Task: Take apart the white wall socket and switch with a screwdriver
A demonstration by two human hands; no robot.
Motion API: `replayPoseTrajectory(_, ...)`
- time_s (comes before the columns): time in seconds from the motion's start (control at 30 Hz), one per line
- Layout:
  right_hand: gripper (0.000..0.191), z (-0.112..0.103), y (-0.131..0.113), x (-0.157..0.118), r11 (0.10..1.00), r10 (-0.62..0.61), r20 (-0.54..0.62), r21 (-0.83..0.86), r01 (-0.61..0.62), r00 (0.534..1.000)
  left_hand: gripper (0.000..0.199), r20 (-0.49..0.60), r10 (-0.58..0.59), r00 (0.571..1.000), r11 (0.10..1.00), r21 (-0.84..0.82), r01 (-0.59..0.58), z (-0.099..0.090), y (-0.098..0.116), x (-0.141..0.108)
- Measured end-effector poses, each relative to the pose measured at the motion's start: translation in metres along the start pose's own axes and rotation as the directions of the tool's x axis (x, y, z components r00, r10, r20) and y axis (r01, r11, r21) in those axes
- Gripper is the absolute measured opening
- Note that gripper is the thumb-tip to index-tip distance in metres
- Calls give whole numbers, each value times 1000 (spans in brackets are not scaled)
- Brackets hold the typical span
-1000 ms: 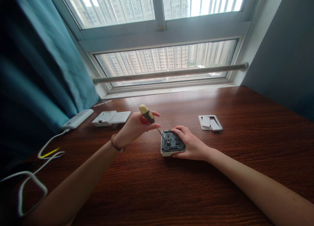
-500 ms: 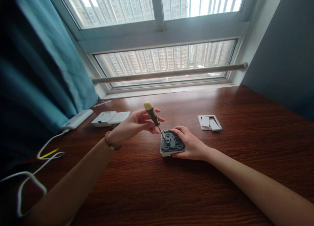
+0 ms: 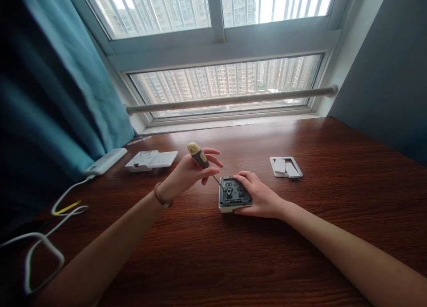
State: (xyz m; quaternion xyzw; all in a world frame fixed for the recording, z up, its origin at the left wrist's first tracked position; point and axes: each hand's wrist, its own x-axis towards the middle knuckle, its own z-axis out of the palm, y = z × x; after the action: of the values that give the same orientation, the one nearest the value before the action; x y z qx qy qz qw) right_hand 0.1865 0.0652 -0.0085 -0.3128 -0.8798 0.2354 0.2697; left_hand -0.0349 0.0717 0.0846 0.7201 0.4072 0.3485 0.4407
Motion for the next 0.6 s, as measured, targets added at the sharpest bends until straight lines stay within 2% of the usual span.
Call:
replayPoseTrajectory(0.13, 83, 0, 0, 0, 1000, 3, 7, -3, -3, 1000, 46, 82, -11, 997, 990, -142, 23, -5, 5, -1)
replayPoseTrajectory(0.3, 85, 1, 1, -1, 1000, -5, -7, -1, 5, 1000, 39, 144, -3, 990, 981, -191, 31, -8, 7, -2)
replayPoseTrajectory(0.37, 85, 2, 1, 0, 1000, -4, -9, 0, 4, 1000, 39, 123, 1, 992, 991, -133, 15, -6, 5, -2)
replayPoseTrajectory(0.53, 85, 1, 1, 0, 1000, -2, -4, 12, 2, 1000, 44, -74, 106, 992, 971, 222, -87, -2, -2, 0)
replayPoseTrajectory(0.6, 85, 1, 2, 0, 1000, -6, -8, 15, 7, 1000, 46, -80, 103, 992, 968, 237, -81, -1, -2, 0)
